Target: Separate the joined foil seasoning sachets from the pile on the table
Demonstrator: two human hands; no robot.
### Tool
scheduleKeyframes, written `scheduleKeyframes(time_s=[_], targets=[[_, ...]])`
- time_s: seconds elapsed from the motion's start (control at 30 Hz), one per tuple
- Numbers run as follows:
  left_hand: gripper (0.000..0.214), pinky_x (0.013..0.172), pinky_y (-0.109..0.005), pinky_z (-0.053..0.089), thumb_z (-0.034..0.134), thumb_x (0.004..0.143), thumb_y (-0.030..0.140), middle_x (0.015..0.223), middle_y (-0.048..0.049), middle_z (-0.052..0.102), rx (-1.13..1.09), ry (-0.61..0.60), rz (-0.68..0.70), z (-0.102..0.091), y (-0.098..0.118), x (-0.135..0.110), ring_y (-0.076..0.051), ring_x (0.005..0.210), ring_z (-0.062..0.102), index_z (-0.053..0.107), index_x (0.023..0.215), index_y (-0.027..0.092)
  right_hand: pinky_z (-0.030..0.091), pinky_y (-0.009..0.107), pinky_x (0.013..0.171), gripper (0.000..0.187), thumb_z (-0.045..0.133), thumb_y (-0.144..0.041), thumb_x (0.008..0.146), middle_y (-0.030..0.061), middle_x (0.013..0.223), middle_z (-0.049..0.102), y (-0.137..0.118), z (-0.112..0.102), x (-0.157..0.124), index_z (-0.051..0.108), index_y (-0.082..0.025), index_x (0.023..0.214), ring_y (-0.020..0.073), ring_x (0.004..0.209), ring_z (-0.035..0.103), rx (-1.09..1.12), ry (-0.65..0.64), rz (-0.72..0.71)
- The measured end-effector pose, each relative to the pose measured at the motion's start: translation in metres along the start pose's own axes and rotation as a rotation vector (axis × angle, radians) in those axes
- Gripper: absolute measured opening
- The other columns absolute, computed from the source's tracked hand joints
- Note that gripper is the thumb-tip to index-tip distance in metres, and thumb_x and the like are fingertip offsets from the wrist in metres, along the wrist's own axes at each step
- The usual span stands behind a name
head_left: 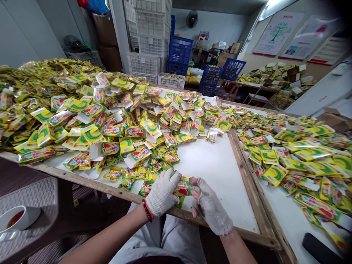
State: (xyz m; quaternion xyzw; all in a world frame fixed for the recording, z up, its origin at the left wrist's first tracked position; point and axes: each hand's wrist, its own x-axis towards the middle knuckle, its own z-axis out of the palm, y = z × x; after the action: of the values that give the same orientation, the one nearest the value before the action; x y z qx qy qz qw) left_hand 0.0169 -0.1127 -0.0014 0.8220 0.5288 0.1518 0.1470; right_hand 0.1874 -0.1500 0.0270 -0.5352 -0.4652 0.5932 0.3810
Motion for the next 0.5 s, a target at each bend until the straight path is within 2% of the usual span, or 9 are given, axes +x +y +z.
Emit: scheduleKeyframes(time_s=[0.1, 0.23, 0.3, 0.37, 0.43, 0.5], targets=[[0.061, 0.09, -0.04, 0.042, 0.064, 0.063, 0.025, 0.119, -0.0094, 0.044, 0.013, -0.012, 0.0, -0.002, 0.005, 0.0, -0.028, 0.106, 0.044, 0.045, 0.121, 0.022, 0.033, 0.018, 0.035, 0.035, 0.055, -0.05, 0.079, -0.0043, 0.065, 0.062, 0.001, -0.005, 0.002, 0.045, -0.021, 0.096, 0.0084, 0.034, 0.05, -0.169, 0.044, 0.022], [0.053, 0.088, -0.042, 0.043, 0.067, 0.067, 0.032, 0.114, -0.0093, 0.048, -0.016, -0.028, 0.085, -0.004, 0.016, -0.003, -0.028, 0.104, 0.046, 0.05, 0.115, 0.021, 0.036, 0.02, 0.039, 0.026, 0.05, -0.046, 0.083, -0.0082, 0.04, 0.05, 0.005, -0.011, 0.005, 0.051, -0.02, 0.086, 0.0103, 0.031, 0.047, -0.409, -0.103, 0.042], [0.064, 0.088, -0.041, 0.044, 0.072, 0.064, 0.043, 0.113, -0.0098, 0.049, -0.138, -0.009, 0.126, -0.005, 0.018, -0.004, -0.028, 0.102, 0.048, 0.05, 0.119, 0.021, 0.04, 0.022, 0.043, 0.026, 0.05, -0.046, 0.084, -0.0069, 0.039, 0.052, 0.009, -0.017, 0.005, 0.053, -0.02, 0.083, 0.0111, 0.032, 0.048, -0.461, -0.108, 0.031], [0.074, 0.087, -0.037, 0.046, 0.073, 0.062, 0.052, 0.114, -0.0099, 0.051, -0.347, 0.028, 0.088, -0.007, 0.015, -0.004, -0.026, 0.101, 0.051, 0.048, 0.124, 0.019, 0.042, 0.023, 0.047, 0.028, 0.05, -0.047, 0.083, -0.0056, 0.041, 0.055, 0.013, -0.023, 0.006, 0.055, -0.02, 0.086, 0.0121, 0.035, 0.05, -0.48, -0.086, 0.0], [0.059, 0.08, -0.031, 0.048, 0.066, 0.07, 0.053, 0.105, -0.0073, 0.058, -0.565, -0.025, -0.015, -0.009, 0.01, -0.002, -0.022, 0.093, 0.057, 0.054, 0.115, 0.018, 0.041, 0.024, 0.045, 0.031, 0.048, -0.049, 0.083, -0.0054, 0.039, 0.053, 0.016, -0.027, 0.006, 0.058, -0.019, 0.087, 0.013, 0.035, 0.049, -0.513, -0.051, 0.004], [0.038, 0.07, -0.026, 0.048, 0.061, 0.077, 0.049, 0.089, -0.0028, 0.062, -0.695, -0.138, -0.092, -0.012, 0.004, 0.0, -0.017, 0.081, 0.059, 0.06, 0.1, 0.017, 0.04, 0.025, 0.043, 0.035, 0.048, -0.051, 0.082, -0.0034, 0.039, 0.053, 0.016, -0.027, 0.008, 0.062, -0.019, 0.08, 0.0139, 0.036, 0.049, -0.58, 0.01, 0.011]])
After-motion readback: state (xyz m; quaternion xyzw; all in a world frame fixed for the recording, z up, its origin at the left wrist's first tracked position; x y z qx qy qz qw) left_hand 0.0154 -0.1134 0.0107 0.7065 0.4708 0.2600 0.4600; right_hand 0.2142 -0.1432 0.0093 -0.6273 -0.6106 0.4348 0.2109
